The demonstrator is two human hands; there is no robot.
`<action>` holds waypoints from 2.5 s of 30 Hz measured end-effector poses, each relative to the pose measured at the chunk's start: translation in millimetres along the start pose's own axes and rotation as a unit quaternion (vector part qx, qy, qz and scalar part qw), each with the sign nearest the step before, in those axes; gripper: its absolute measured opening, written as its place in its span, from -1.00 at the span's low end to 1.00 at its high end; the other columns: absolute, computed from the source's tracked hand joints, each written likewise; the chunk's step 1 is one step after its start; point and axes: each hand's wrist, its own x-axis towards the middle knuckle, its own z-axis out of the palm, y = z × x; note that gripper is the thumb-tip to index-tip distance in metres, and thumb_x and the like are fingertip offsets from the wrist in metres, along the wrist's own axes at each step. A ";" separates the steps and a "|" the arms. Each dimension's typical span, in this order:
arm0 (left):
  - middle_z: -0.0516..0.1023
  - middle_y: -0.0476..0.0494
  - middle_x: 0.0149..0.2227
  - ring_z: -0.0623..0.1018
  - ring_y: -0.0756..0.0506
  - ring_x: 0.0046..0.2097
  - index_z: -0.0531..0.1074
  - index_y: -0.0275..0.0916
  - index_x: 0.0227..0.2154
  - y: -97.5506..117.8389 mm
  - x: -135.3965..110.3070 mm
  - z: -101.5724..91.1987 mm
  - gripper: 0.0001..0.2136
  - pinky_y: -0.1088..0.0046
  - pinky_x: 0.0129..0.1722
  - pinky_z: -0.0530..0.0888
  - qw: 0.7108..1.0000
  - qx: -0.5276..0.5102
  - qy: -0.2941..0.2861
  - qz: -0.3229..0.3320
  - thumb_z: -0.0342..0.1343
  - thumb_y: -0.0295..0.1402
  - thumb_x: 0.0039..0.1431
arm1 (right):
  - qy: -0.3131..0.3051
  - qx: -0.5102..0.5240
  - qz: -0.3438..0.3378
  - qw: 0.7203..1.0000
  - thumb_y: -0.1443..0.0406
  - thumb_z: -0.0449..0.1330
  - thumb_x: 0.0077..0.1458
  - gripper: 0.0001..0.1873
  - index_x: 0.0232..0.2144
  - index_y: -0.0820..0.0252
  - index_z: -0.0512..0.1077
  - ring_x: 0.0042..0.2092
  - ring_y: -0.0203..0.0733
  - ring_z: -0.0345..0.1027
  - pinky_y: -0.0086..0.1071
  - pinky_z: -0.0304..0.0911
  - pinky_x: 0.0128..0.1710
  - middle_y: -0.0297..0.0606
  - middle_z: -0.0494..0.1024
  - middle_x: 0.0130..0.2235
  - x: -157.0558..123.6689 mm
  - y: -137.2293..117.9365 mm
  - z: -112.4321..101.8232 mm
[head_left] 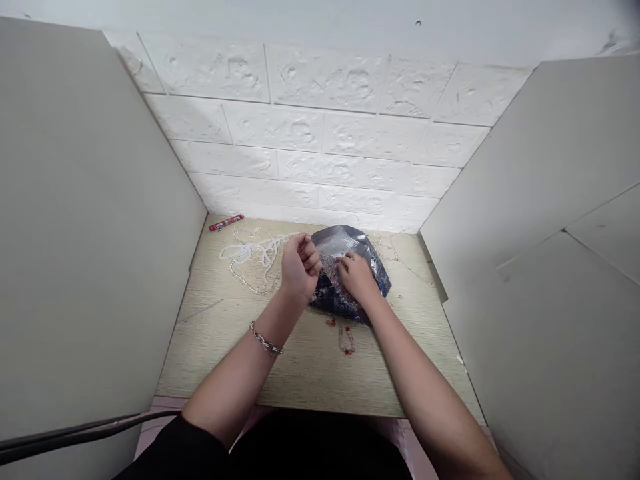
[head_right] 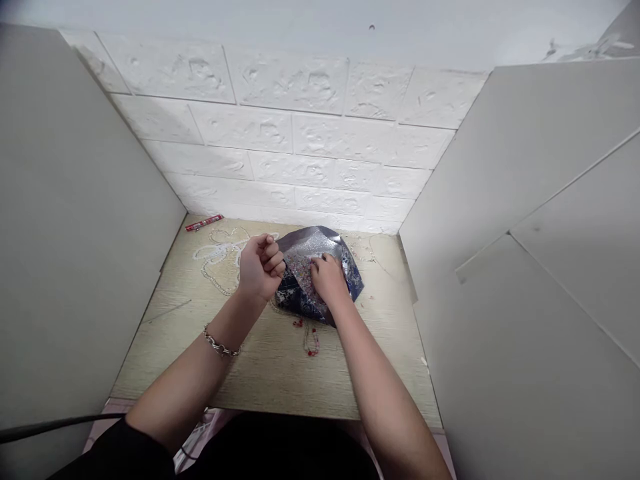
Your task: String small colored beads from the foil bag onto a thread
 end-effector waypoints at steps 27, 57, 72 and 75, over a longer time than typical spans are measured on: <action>-0.13 0.18 -0.76 -0.09 0.15 -0.76 0.15 -0.26 -0.61 -3.9 2.0 -1.2 -0.90 0.62 -0.80 -0.14 0.999 0.009 -0.028 -0.034 -0.08 -0.45 -0.04 | 0.041 0.033 -0.009 0.999 0.32 -0.06 0.07 -0.74 -0.38 0.25 0.42 -0.19 -0.22 0.22 -0.38 0.05 -0.12 -0.16 0.41 -0.29 6.4 2.0 3.5; -0.11 0.18 -0.76 -0.06 0.16 -0.77 0.16 -0.26 -0.60 -4.2 3.9 -3.3 -0.91 0.62 -0.81 -0.13 0.998 0.018 -0.035 -0.047 -0.05 -0.44 -0.06 | 0.014 0.015 -0.022 1.000 0.31 -0.05 0.08 -0.72 -0.27 0.19 0.44 -0.12 -0.22 0.19 -0.35 -0.03 -0.06 -0.18 0.40 -0.18 1.7 -4.1 -0.7; -0.11 0.18 -0.76 -0.06 0.15 -0.77 0.16 -0.26 -0.60 -1.2 4.3 -3.6 -0.90 0.62 -0.80 -0.14 0.997 0.014 -0.049 -0.052 -0.08 -0.45 -0.04 | -0.009 0.006 0.032 0.999 0.29 -0.01 -0.01 -0.78 -0.33 0.15 0.40 -0.10 -0.07 0.14 -0.22 0.07 -0.14 -0.19 0.35 -0.16 -0.7 -10.3 -2.5; -0.11 0.18 -0.76 -0.06 0.15 -0.77 0.17 -0.26 -0.60 -2.5 4.4 -3.8 -0.90 0.62 -0.80 -0.14 0.997 0.015 -0.051 -0.052 -0.07 -0.45 -0.05 | -0.018 0.008 0.031 0.999 0.28 -0.02 0.00 -0.79 -0.34 0.14 0.37 -0.08 -0.03 0.13 -0.15 0.06 -0.13 -0.20 0.34 -0.14 -0.4 -10.8 -1.8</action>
